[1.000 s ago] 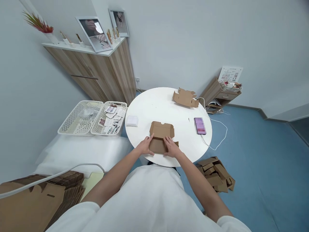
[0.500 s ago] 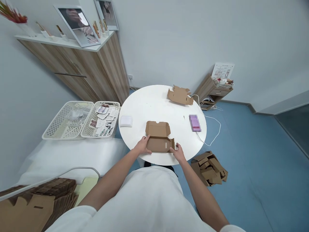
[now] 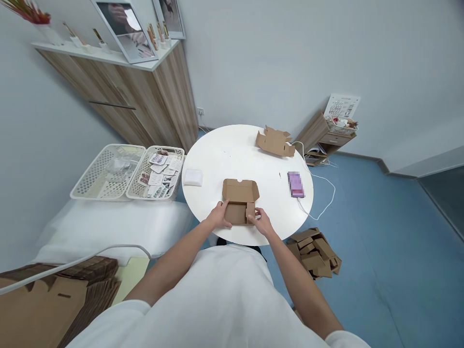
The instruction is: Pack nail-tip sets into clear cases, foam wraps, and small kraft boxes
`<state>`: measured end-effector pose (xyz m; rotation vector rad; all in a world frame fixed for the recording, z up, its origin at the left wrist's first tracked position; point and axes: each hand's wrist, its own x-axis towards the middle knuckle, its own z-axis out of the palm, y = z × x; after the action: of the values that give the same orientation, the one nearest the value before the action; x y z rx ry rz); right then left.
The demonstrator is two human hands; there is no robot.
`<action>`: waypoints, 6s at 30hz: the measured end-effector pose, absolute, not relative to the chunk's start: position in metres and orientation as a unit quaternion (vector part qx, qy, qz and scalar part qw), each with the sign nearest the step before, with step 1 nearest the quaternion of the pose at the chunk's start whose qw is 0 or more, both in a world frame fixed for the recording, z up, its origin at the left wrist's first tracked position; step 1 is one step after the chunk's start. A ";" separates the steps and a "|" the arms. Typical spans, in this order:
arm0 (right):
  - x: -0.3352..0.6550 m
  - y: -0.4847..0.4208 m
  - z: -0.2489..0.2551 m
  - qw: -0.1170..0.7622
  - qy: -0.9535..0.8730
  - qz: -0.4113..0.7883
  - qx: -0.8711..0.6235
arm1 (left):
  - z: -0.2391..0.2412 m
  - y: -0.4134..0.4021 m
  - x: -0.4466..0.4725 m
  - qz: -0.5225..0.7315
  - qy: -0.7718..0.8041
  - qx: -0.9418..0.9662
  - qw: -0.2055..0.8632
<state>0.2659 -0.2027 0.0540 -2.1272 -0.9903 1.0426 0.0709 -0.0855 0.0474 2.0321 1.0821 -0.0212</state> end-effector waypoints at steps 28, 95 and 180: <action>0.269 -0.179 0.046 0.010 -0.395 0.302 -0.868 | 0.044 -0.087 0.072 -0.011 0.423 0.800 0.426; 0.307 -0.218 0.061 0.449 -0.183 0.276 -0.830 | 0.027 -0.106 0.097 0.238 0.602 0.530 0.548; 0.312 -0.152 0.042 0.114 -0.497 0.291 -0.809 | 0.058 -0.100 0.185 -0.052 0.482 0.830 0.276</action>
<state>0.3115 -0.1524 0.0424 -2.3733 -1.4580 0.8546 0.1854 -0.1004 0.0583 2.2287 1.2962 -0.1388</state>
